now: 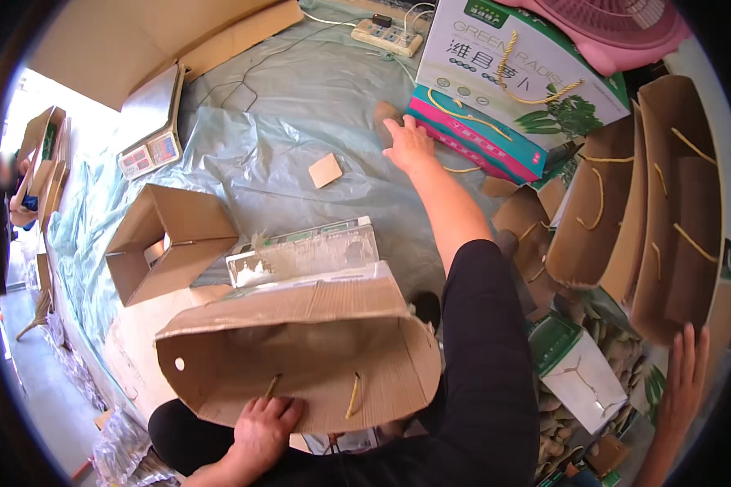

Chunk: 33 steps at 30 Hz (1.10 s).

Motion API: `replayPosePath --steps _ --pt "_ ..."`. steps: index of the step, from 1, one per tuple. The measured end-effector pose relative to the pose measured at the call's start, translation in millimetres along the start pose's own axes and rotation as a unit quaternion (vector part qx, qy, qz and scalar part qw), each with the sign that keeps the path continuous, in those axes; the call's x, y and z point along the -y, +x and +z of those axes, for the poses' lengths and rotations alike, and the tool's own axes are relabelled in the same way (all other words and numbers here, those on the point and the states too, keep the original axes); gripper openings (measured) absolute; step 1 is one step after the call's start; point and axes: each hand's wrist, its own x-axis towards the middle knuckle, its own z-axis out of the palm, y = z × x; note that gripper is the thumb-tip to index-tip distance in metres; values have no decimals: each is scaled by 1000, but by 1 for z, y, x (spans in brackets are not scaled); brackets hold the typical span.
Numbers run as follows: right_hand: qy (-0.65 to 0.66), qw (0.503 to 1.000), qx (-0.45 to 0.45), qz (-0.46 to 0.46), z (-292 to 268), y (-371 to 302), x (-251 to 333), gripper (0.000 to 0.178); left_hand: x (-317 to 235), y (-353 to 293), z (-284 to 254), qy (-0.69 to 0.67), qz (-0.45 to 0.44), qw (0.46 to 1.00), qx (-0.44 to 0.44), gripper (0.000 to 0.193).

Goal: Pack harvested vegetables into paper bags, weigh them on a digital scale, and organize them into boxes.

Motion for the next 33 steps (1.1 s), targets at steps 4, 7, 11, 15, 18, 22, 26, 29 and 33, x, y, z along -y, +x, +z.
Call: replayPosePath --steps 4,7,11,15,18,22,26,29,33 --pt "-11 999 35 -4 19 24 -1 77 1 10 -18 -15 11 1000 -18 24" --pt "56 998 -10 -15 46 32 -14 75 3 16 -16 -40 0 999 -11 34" --pt "76 997 -26 2 60 39 -11 70 8 16 -13 -44 0 999 -11 32" --pt "112 992 -41 31 54 24 -9 62 8 20 -20 -41 32 998 20 28" --pt "142 990 -16 14 54 -11 -23 62 5 18 -15 -46 12 998 30 32" --pt "122 991 56 17 50 -88 -51 64 4 7 -3 -17 -3 1000 23 33" --pt "252 937 204 130 35 -162 -85 63 -5 1 0 -16 -26 999 25 35" --pt "395 845 239 270 11 -226 -93 59 -11 -2 6 -5 -22 1000 -14 33" --pt "536 743 174 361 22 -312 -125 58 -18 -4 7 6 -36 999 -24 34"
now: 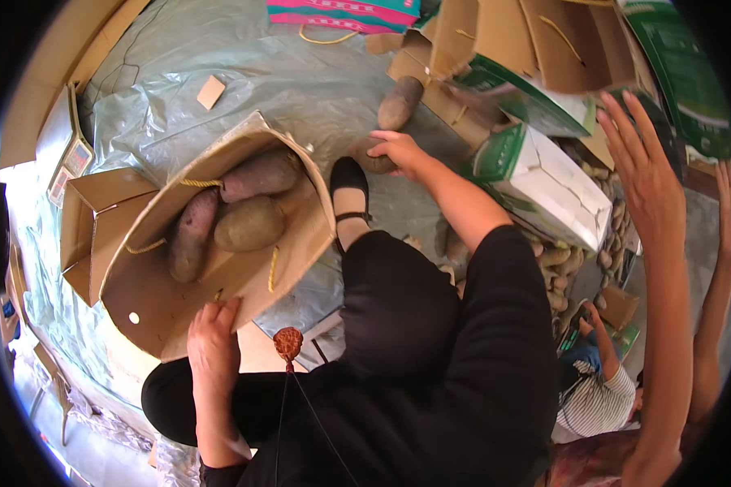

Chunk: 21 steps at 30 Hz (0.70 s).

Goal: Pack harvested vegetables into paper bags, weigh them on a digital scale, and organize them into boxes.

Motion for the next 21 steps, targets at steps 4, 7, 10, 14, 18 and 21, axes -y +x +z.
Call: replayPosePath --steps 4,7,10,14,18,21 --pt "128 986 -98 -35 -9 -38 -75 58 -3 -6 4 2 -3 1000 -8 34" --pt "191 953 -219 -85 -9 -47 -126 60 -8 -6 5 -13 -23 1000 -4 37" --pt "221 913 -296 -174 10 -36 -199 64 -15 -6 4 -21 -30 999 1 40" --pt "-50 894 -413 -166 57 -49 -236 70 -19 -9 4 -41 -24 999 -20 42" --pt "-87 923 -362 -96 66 -69 -232 76 -17 -8 8 -26 -24 999 -14 40" --pt "-115 925 -346 -112 56 -71 -227 71 -18 -6 8 -15 -37 999 -10 39"
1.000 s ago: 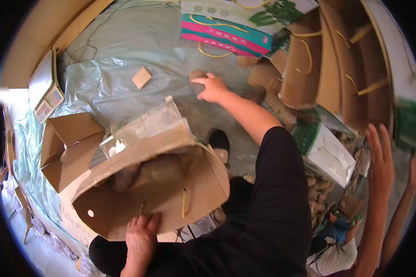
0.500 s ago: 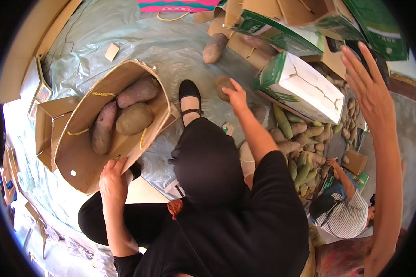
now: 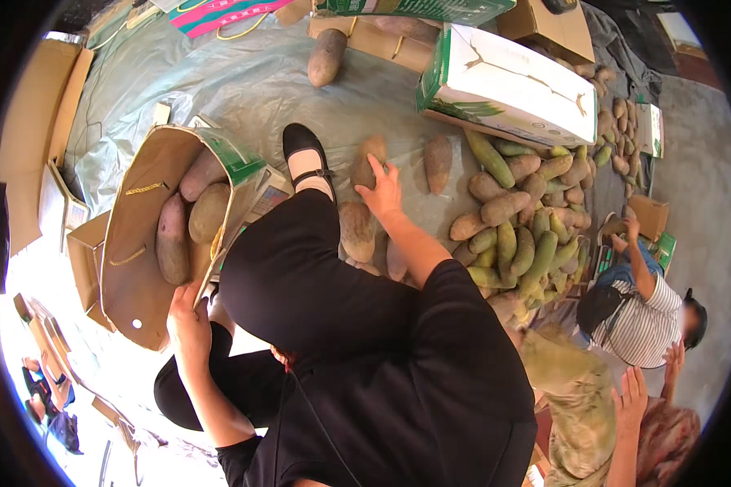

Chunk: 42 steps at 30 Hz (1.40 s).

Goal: Pack harvested vegetables into paper bags, weigh them on a digital scale, and organize them into boxes.

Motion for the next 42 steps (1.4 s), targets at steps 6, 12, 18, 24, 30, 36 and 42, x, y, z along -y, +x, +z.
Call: replayPosePath --steps 6,12,18,24,30,36,42 --pt "-47 987 -144 -48 -5 48 24 68 -3 2 -8 -9 -14 1000 5 35" --pt "4 982 -144 -121 8 163 99 83 -3 6 -12 -13 -24 999 18 37" --pt "129 987 -62 76 48 233 165 103 -1 6 -11 18 -44 998 41 36" --pt "255 960 -4 120 43 257 128 93 -3 11 -10 11 -25 999 38 35" --pt "199 966 -77 148 8 192 59 98 -7 9 -12 -4 -32 998 44 37" --pt "140 977 -118 110 -33 139 -24 90 -6 6 -9 -1 -25 999 41 43" --pt "60 977 -91 185 -14 85 -98 80 -13 5 -5 -8 -3 1000 29 42"
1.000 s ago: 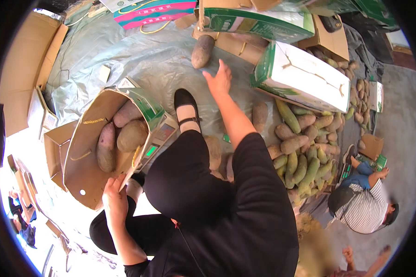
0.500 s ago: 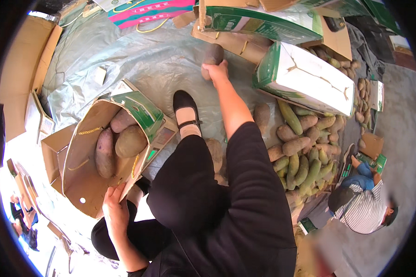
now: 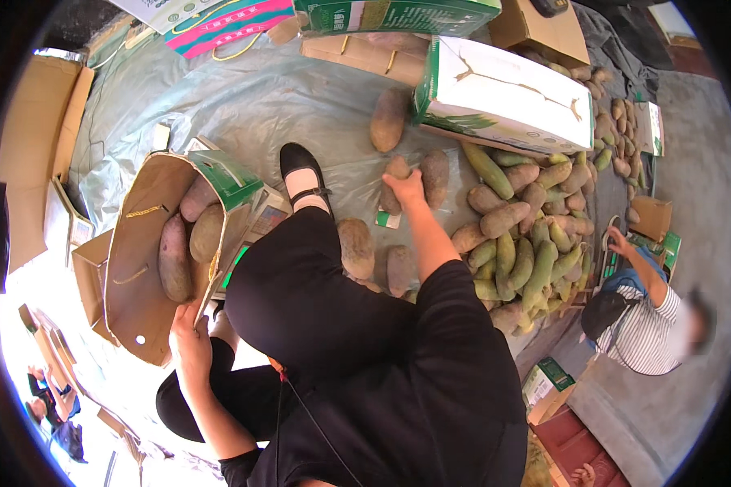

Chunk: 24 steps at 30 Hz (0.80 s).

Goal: Pack harvested vegetables into paper bags, weigh them on a digital scale, and organize them into boxes.

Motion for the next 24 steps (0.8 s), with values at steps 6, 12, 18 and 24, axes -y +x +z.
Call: replayPosePath --steps 6,12,18,24 --pt "153 968 168 106 34 -52 38 76 12 -8 4 -2 -2 1000 -13 35" --pt "204 963 160 79 30 -53 53 73 12 -7 5 13 29 999 -19 34" --pt "220 956 158 113 28 -62 75 71 16 -8 8 18 20 1000 -7 34" --pt "177 957 207 98 22 -47 25 59 13 -4 9 0 34 999 -5 35"
